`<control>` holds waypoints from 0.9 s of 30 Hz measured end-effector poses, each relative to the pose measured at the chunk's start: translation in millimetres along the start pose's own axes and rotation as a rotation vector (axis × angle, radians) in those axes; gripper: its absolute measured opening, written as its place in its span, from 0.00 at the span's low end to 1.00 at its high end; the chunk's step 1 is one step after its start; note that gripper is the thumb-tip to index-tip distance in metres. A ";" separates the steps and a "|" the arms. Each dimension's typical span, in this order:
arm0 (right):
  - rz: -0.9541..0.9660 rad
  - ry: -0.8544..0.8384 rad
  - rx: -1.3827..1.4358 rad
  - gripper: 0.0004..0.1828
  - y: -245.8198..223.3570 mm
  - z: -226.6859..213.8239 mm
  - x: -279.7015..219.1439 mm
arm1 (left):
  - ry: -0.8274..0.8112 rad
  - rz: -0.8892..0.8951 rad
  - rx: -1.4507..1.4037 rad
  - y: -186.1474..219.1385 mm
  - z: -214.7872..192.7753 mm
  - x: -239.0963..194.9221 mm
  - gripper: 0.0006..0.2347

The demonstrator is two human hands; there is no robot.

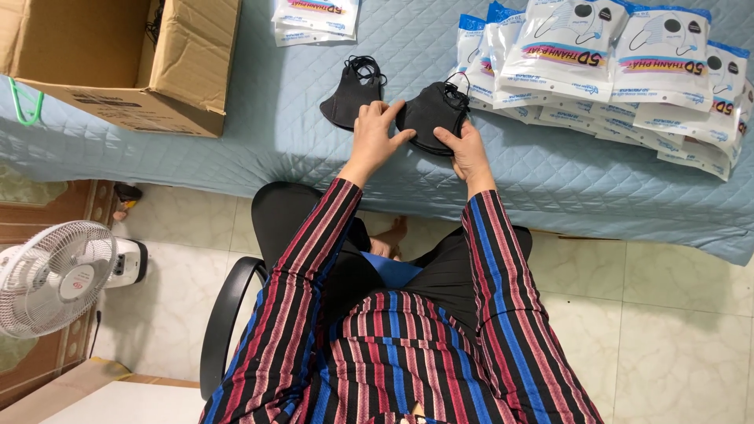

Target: The person sits at a table and packs black face masks into small plastic bags. They take masks from a cardboard box, place them into bags, and set the packaged items aside. The person also handles loose masks, stacking them on the table.

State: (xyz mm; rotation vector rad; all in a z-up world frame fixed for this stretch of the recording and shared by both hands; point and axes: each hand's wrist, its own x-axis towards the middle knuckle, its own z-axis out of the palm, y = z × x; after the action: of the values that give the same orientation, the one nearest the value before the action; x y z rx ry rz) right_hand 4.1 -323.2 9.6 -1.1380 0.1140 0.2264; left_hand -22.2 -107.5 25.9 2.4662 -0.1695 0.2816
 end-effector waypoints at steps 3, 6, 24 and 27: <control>-0.001 -0.004 0.005 0.23 -3.3 4.1 -1.6 | -0.011 -0.009 0.003 -2.2 3.0 2.1 0.26; -0.005 -0.007 0.009 0.23 -4.8 4.0 -3.4 | -0.022 -0.034 -0.028 -3.9 5.0 1.7 0.28; 0.002 -0.020 -0.003 0.25 1.0 1.3 0.4 | -0.113 -0.107 -0.165 -8.4 8.7 11.4 0.18; -0.003 -0.018 0.001 0.26 1.5 0.7 0.4 | -0.124 -0.093 -0.138 -8.7 13.5 11.0 0.16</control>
State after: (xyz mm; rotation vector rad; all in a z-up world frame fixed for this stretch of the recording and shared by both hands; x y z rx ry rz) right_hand 4.1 -321.9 8.5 -1.1347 0.0963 0.2345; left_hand -7.7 -109.5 13.0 2.3467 -0.1221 0.0744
